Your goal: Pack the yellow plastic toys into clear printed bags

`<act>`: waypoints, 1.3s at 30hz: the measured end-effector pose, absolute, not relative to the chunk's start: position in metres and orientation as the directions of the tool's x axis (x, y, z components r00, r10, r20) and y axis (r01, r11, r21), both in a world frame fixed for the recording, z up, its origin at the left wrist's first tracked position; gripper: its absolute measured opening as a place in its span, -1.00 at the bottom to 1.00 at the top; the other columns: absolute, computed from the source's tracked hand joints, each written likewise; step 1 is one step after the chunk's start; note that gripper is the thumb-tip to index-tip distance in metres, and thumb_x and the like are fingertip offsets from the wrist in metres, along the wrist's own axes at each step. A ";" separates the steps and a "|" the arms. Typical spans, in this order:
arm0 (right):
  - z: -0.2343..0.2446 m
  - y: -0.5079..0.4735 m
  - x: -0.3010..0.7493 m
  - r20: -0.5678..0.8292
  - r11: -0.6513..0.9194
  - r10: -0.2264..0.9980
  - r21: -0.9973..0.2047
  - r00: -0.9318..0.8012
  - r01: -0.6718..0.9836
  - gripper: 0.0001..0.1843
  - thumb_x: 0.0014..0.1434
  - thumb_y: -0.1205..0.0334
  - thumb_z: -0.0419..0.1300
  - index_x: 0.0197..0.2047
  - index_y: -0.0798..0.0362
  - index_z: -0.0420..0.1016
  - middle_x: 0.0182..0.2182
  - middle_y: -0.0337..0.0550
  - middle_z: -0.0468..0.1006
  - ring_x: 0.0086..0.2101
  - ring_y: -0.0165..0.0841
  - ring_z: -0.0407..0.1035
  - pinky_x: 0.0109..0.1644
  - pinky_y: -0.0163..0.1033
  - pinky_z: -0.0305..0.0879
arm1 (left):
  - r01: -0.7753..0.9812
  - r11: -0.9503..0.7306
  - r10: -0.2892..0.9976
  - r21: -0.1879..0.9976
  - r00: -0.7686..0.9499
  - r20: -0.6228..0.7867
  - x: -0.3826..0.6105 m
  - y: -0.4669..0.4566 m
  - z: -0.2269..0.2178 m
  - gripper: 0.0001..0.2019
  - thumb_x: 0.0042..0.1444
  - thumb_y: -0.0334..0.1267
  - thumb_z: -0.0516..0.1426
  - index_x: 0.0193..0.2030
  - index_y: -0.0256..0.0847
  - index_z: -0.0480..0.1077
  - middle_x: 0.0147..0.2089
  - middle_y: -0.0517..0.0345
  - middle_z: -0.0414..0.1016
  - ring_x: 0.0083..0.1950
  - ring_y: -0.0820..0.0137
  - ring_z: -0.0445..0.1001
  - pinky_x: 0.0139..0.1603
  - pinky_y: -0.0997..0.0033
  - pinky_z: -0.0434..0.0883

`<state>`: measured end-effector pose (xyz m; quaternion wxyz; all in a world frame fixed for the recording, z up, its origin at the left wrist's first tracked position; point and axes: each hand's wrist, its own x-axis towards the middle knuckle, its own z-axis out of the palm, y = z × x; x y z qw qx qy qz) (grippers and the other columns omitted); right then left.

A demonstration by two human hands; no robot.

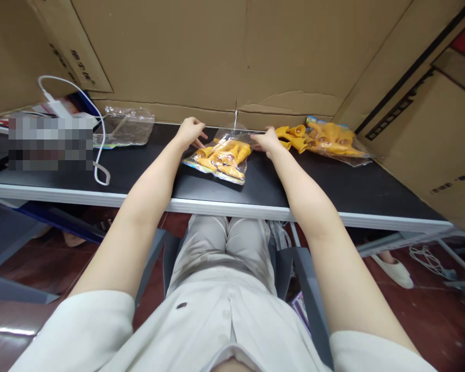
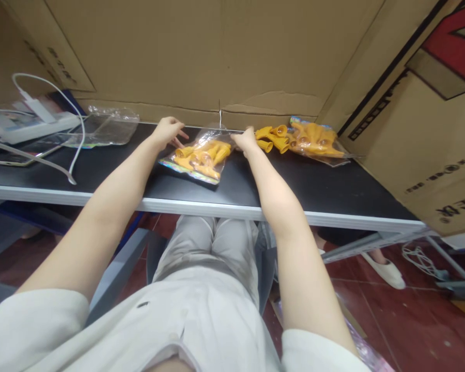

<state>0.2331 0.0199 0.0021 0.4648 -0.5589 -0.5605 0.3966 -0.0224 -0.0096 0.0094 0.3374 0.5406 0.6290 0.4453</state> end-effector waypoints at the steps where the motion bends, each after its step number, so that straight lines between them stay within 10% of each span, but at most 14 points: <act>1: 0.004 0.017 0.230 -0.006 -0.023 0.996 -0.981 0.086 0.195 -0.50 0.30 0.51 0.24 0.24 0.07 0.26 -0.03 -0.02 0.54 -0.11 -0.27 0.57 0.10 -0.02 0.59 | 0.349 0.093 0.983 0.933 -0.181 -0.030 -0.022 -0.011 0.012 -0.65 0.30 -0.24 0.16 0.20 -0.22 0.39 -0.27 -0.01 0.64 -0.31 0.17 0.66 -0.14 0.23 0.54; 6: 0.008 0.003 0.222 -0.142 -0.152 0.984 -0.983 0.102 0.098 -0.78 0.33 0.60 0.17 -0.17 0.06 0.40 -0.47 -0.26 0.48 -0.50 -0.47 0.39 -0.34 -0.38 0.43 | 0.365 0.189 0.981 0.912 -0.115 -0.157 -0.017 -0.018 0.015 -0.79 0.37 -0.16 0.19 0.04 -0.20 0.44 -0.40 0.07 0.63 -0.60 0.43 0.39 -0.52 0.47 0.26; 11: 0.008 -0.002 0.222 -0.140 -0.142 0.990 -0.986 0.028 0.084 -0.67 0.36 0.64 0.13 -0.40 0.13 0.41 -0.53 -0.19 0.50 -0.54 -0.52 0.35 -0.35 -0.40 0.40 | 0.495 0.114 0.989 0.861 -0.136 -0.053 -0.015 -0.013 0.002 -0.84 0.14 -0.27 0.38 -0.31 -0.16 0.47 -0.53 0.13 0.49 -0.45 0.30 0.53 -0.32 0.35 0.44; 20: 0.009 -0.001 0.224 -0.167 -0.169 0.985 -0.985 0.053 0.033 -0.64 0.40 0.61 0.13 -0.42 0.09 0.35 -0.58 -0.24 0.47 -0.54 -0.51 0.34 -0.25 -0.35 0.47 | 0.209 0.079 0.992 0.975 -0.117 -0.055 -0.019 -0.006 -0.002 -0.78 -0.02 -0.51 0.32 -0.42 -0.16 0.37 -0.43 0.03 0.52 0.01 0.05 0.68 0.24 0.07 0.54; 39: 0.002 0.011 0.234 -0.031 -0.014 0.997 -0.976 -0.073 0.218 -0.61 0.09 0.75 0.08 -0.54 0.09 0.43 -0.61 -0.26 0.45 -0.52 -0.47 0.36 -0.15 -0.27 0.48 | 0.362 -0.042 0.992 0.931 -0.093 0.081 -0.030 -0.006 -0.006 -0.84 -0.11 -0.55 0.28 -0.50 -0.19 0.56 -0.42 0.11 0.64 -0.18 0.25 0.67 0.08 0.23 0.59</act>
